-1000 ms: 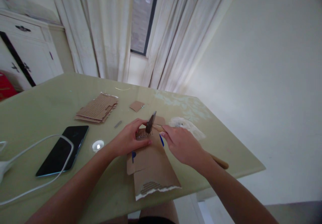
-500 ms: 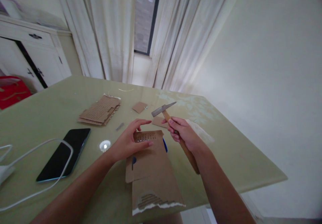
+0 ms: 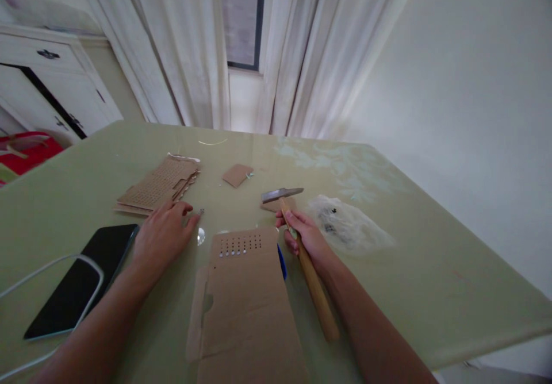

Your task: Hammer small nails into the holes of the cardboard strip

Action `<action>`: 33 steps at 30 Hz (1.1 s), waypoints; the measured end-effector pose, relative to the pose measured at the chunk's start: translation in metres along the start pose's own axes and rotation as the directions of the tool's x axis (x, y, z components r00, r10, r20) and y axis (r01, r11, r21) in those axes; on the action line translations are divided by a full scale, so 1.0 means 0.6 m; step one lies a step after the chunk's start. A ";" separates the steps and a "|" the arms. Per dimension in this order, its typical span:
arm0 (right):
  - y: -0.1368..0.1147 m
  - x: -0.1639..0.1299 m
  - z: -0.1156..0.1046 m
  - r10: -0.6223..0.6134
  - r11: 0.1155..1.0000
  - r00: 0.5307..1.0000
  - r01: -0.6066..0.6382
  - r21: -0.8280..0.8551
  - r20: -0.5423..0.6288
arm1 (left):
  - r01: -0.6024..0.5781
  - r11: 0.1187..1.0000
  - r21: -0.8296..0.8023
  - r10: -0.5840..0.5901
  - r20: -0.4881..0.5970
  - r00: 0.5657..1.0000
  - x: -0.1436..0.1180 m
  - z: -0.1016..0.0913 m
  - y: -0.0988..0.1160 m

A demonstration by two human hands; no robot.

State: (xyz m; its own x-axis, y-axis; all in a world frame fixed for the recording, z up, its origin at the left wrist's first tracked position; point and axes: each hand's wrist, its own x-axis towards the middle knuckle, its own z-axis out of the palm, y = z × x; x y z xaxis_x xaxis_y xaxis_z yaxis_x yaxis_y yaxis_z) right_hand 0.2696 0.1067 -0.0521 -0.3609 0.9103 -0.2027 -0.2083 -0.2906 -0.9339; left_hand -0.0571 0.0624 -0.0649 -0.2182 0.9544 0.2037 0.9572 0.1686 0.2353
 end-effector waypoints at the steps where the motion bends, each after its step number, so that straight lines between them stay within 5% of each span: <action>1: 0.003 -0.002 0.005 0.010 1.000 1.000 -0.010 0.000 -0.005 | 0.016 1.000 -0.020 -0.016 0.024 1.000 0.000 0.002 -0.002; 14: 0.028 -0.018 0.040 0.114 0.993 0.979 -0.115 -0.004 0.171 | -0.003 0.991 -0.130 0.011 0.056 0.998 0.003 0.019 0.001; 21: 0.036 -0.009 0.033 0.109 0.994 0.976 -0.106 -0.026 0.189 | -0.056 0.998 -0.035 0.058 0.043 0.997 -0.001 0.020 0.004; 26: 0.038 -0.005 0.031 0.111 0.994 0.973 -0.108 -0.025 0.201 | -0.042 0.979 -0.199 0.019 -0.120 0.993 0.005 -0.004 0.023; 29: 0.041 -0.004 0.032 0.100 0.995 0.974 -0.101 -0.009 0.203 | 0.006 0.838 -0.546 -0.091 -0.129 0.988 0.001 -0.031 0.044; 33: 0.046 -0.001 0.030 0.083 0.996 0.976 -0.089 0.021 0.199 | -0.055 0.584 -0.810 -0.069 -0.116 0.991 -0.025 -0.068 0.075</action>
State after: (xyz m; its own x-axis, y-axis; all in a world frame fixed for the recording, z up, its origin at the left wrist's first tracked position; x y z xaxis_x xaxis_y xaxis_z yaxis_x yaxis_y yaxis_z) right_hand 0.2474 0.0930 -0.0725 -0.5507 0.8059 -0.2171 -0.1942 -0.3767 -0.9057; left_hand -0.0183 0.0457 -0.0188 -0.3039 0.9055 0.2962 0.4168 -0.1532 0.8960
